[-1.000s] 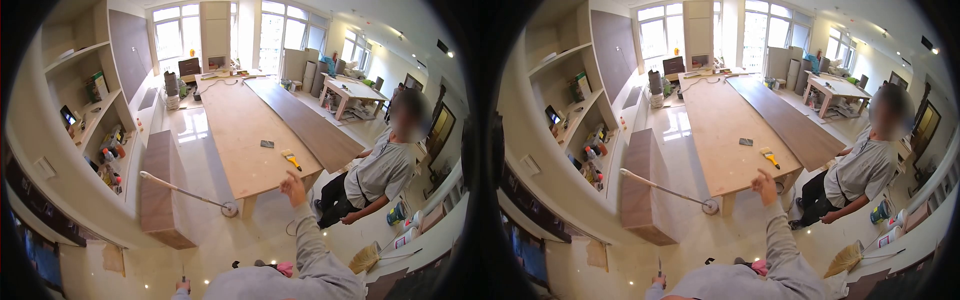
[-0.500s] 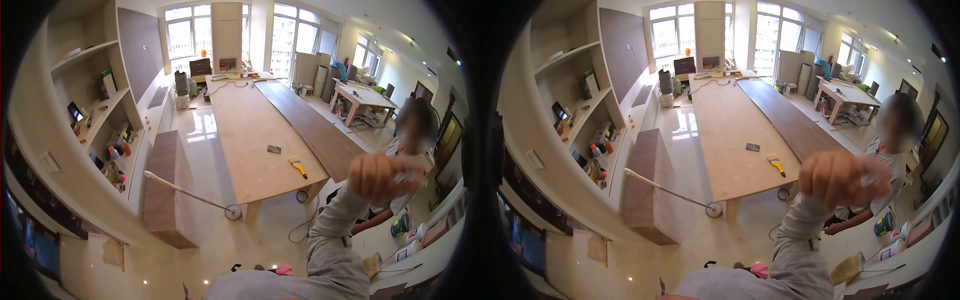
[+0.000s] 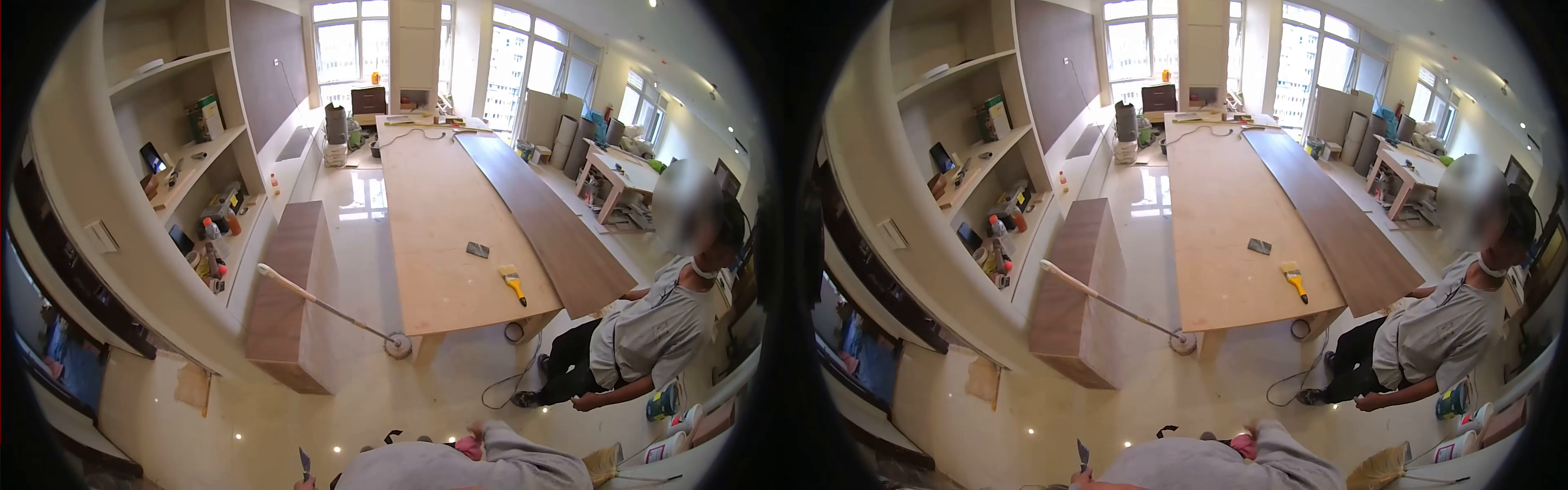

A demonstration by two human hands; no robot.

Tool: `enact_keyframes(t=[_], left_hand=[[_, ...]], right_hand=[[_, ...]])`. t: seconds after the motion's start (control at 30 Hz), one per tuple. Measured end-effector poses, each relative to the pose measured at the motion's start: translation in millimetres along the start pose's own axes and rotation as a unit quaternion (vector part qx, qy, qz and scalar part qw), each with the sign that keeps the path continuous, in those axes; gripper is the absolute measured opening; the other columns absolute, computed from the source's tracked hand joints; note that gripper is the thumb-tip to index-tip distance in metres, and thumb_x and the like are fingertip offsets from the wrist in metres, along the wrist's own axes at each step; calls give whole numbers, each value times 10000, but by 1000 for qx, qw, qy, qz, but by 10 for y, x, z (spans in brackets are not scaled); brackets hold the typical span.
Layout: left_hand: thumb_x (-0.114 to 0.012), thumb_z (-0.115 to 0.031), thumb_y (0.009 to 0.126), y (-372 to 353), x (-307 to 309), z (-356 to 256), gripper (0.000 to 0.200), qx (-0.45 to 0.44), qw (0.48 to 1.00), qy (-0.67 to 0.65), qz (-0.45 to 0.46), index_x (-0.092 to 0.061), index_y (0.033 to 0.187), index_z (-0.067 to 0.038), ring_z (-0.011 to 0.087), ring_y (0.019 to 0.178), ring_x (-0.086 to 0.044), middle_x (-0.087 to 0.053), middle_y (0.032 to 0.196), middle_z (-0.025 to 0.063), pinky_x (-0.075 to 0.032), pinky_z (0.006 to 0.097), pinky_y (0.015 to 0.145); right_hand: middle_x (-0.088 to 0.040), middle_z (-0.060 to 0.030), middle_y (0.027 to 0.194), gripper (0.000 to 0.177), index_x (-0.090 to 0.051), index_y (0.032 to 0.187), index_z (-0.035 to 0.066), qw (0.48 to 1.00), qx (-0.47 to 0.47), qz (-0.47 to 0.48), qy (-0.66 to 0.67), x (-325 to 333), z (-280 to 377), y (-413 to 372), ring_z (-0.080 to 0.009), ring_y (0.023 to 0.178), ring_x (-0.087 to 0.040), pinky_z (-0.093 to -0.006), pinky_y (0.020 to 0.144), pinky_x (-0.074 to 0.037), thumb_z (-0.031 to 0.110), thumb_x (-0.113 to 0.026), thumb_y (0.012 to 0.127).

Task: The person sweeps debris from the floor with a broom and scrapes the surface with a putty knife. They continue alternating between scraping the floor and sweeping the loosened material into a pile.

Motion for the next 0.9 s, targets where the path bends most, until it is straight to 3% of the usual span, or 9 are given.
enact_keyframes(t=[0.03, 0.1, 0.4, 0.43, 0.47, 0.53, 0.73, 0.83, 0.9], left_hand=[[-568, -414, 855, 37, -8, -4, 350, 19, 1000, -1, -3, -526, 695, -106, 145, 470, -395, -456, 526, 16, -322, 304, 424], [-594, -355, 854, 133, -28, 14, 285, 56, 998, -5, -9, -545, 751, -94, 130, 509, -449, -492, 561, 14, -366, 281, 456], [-594, -329, 855, 308, -105, 78, 293, 63, 998, 15, -7, -485, 725, -89, 157, 414, -433, -454, 505, 35, -350, 320, 378], [-593, -326, 855, 343, -115, 61, 295, 62, 998, 10, -3, -478, 723, -89, 160, 403, -431, -449, 499, 37, -348, 324, 370], [-593, -323, 856, 387, -125, 29, 297, 61, 998, 2, 0, -471, 720, -88, 163, 393, -429, -445, 492, 40, -346, 328, 361], [-593, -317, 856, 532, -136, -28, 302, 51, 998, -42, 8, -458, 714, -87, 169, 372, -425, -437, 480, 44, -342, 337, 344], [-589, -298, 860, 572, -272, -578, 306, -45, 996, -77, -21, -428, 696, -96, 170, 356, -417, -407, 453, 35, -336, 343, 328], [-616, -282, 839, 406, -287, -594, 310, -61, 993, -100, -26, -491, 682, -46, 178, 370, -476, -483, 498, 52, -421, 363, 353], [-591, -254, 863, 449, -301, -521, 257, -110, 990, 57, -61, -455, 723, -87, 153, 368, -409, -413, 487, 23, -320, 308, 333]], right_hand=[[-645, -130, 823, 299, -615, 1037, 44, 960, -120, 112, 225, -35, 537, -144, -260, 758, -626, -378, 708, -494, 232, -627, 804], [-632, -145, 888, 328, -604, 1056, 55, 910, -207, 150, 327, 40, 806, -443, -279, 821, -613, -391, 736, -489, 243, -637, 789], [-608, -194, 1067, 438, -566, 1105, 83, 855, -353, 188, 329, -162, -285, -904, -362, 1000, -578, -454, 819, -467, 276, -675, 727], [-647, -160, 968, 378, -573, 1081, 80, 959, -242, 72, 131, -17, -344, -683, -322, 857, -624, -446, 717, -492, 288, -624, 769], [-654, -118, 848, 364, -574, 1114, 106, 734, -459, 71, 496, 55, -496, -602, -247, 706, -622, -400, 602, -496, 319, -555, 819], [-638, -79, 794, 382, -568, 1149, 126, 681, -462, -51, 565, 827, -329, -453, -172, 634, -590, -335, 538, -478, 356, -511, 849], [-644, -52, 740, 356, -612, 1078, 100, 686, -413, -85, 593, 1577, -22, -109, -153, 591, -592, -306, 515, -470, 352, -547, 834], [-643, -47, 797, 411, -563, 1161, 126, 727, -384, 1, 569, 1261, 24, -39, -157, 638, -591, -312, 536, -481, 395, -537, 851], [-648, -63, 783, 289, -609, 1022, 112, 824, -270, 49, 495, 1080, -164, 123, -184, 642, -599, -363, 543, -477, 298, -574, 804]])
Point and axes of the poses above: each hand's wrist, its own y-axis towards the middle knuckle, its own x-axis out of the back of the hand, z = x × y, the point moved 5 cm from there along y, towards the middle knuckle
